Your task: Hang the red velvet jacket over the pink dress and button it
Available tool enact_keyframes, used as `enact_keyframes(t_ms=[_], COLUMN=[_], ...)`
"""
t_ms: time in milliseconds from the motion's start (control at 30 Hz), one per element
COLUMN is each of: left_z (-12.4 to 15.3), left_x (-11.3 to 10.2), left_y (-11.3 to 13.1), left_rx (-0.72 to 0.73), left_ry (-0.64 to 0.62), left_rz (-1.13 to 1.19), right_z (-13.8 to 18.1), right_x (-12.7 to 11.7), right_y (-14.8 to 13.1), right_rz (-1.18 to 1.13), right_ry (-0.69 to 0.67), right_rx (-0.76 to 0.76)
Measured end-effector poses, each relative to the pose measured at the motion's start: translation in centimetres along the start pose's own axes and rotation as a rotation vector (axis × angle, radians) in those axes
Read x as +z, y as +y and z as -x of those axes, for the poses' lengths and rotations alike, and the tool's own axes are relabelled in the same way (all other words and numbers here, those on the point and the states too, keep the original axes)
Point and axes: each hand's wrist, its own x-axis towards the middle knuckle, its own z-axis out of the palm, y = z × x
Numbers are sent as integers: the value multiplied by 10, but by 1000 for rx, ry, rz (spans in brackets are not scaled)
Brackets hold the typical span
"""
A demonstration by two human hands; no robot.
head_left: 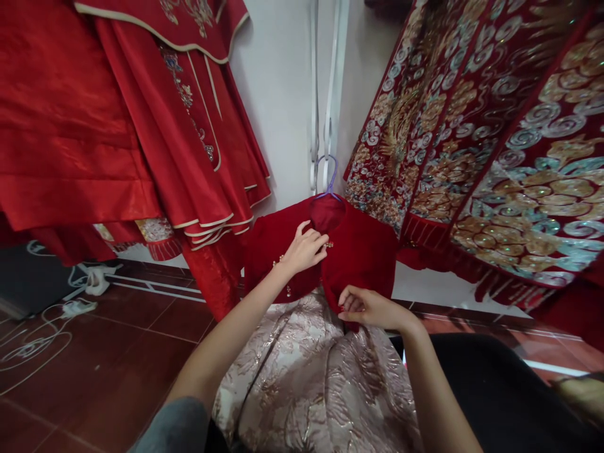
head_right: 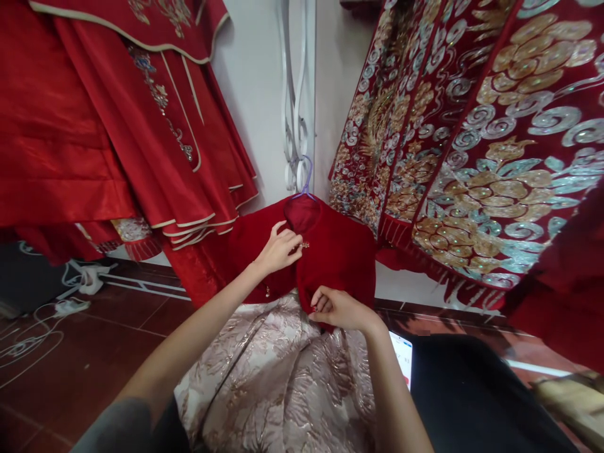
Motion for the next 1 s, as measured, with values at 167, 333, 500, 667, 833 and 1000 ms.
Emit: enact_keyframes(t_ms=[167,333,500,667,833,1000], left_z=[-2,3,16,16,5,7], left_x=[3,-6,-19,-40,-69,-77], left_y=[-4,-4,-12,-37,-75,-115], left_rx=[83,-139,-311,-431,-731,-1073], left_ry=[12,-89,-86,-8,-60,-151], left_rz=[-202,-388,-492,-506,-374,82], right_z=[-14,-77,-114,-92,-83,-101], right_x=[1,13,21,-19,-83,-125], right_y=[-2,-37,-53,-39,-36,-46], right_rz=[42,-230,-41,352,711,983], right_ry=[186,648,622,801,814,598], right_rx=[-82,-358,-121,234,338,462])
